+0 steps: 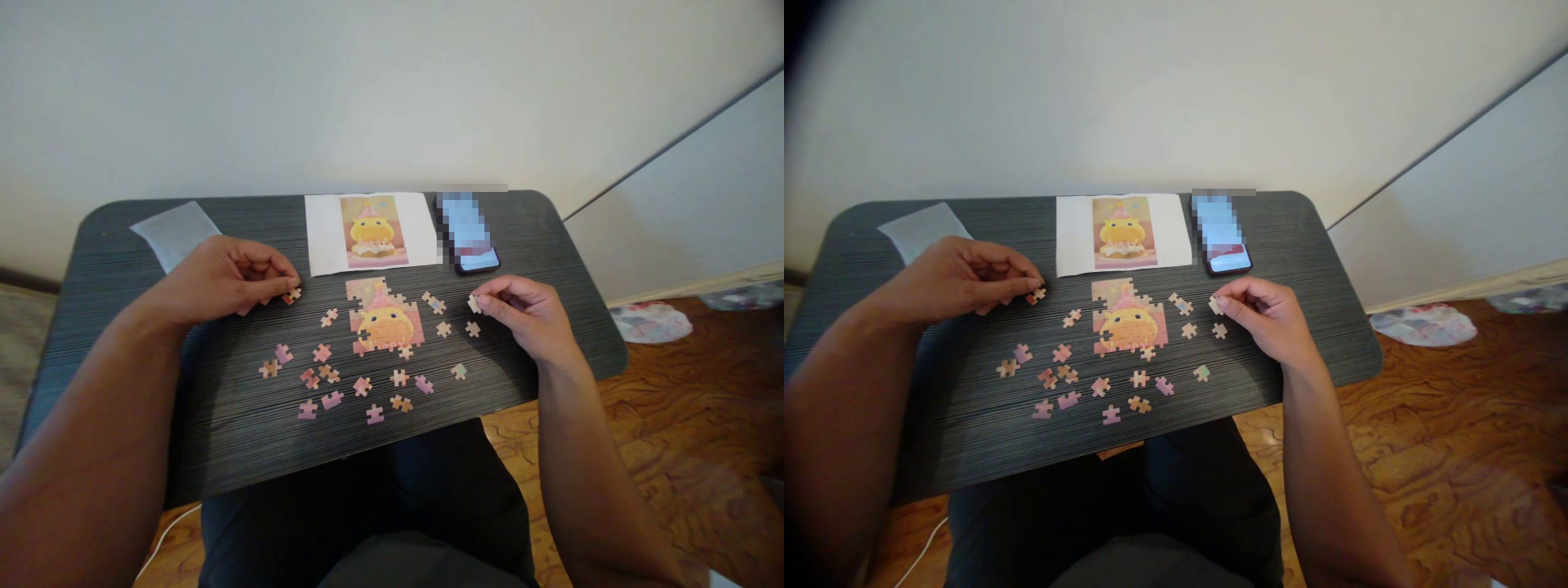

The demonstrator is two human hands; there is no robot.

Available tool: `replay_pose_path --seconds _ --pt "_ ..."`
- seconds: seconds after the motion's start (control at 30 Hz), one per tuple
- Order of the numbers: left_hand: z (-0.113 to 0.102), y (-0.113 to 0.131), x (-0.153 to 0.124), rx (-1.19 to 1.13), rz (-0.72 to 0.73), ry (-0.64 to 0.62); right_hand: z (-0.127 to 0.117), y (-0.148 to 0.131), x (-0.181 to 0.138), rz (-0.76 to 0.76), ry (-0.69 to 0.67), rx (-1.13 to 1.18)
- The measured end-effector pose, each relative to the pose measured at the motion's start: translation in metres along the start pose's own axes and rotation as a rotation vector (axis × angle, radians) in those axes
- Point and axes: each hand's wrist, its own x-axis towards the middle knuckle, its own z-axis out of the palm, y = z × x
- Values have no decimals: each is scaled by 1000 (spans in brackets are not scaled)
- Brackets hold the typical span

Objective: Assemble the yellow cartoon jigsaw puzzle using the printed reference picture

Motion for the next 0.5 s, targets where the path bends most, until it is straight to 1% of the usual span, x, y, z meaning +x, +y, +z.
replay_pose_path --seconds 0.1,0.17,0.27,0.37,0.43,0.5 --pt "2 0 0 -11 4 27 3 -7 4 7 -23 53" --pt "5 2 1 -37 23 72 7 -15 7 14 -43 82" --pt "14 8 2 -132 127 196 18 -29 14 12 -98 95" --pt "28 20 0 -184 217 269 35 -45 26 23 -169 84" --pt "38 29 -3 -162 257 247 48 -55 35 47 -234 87" --pt "46 39 -5 -74 285 204 61 -62 45 35 -296 81"
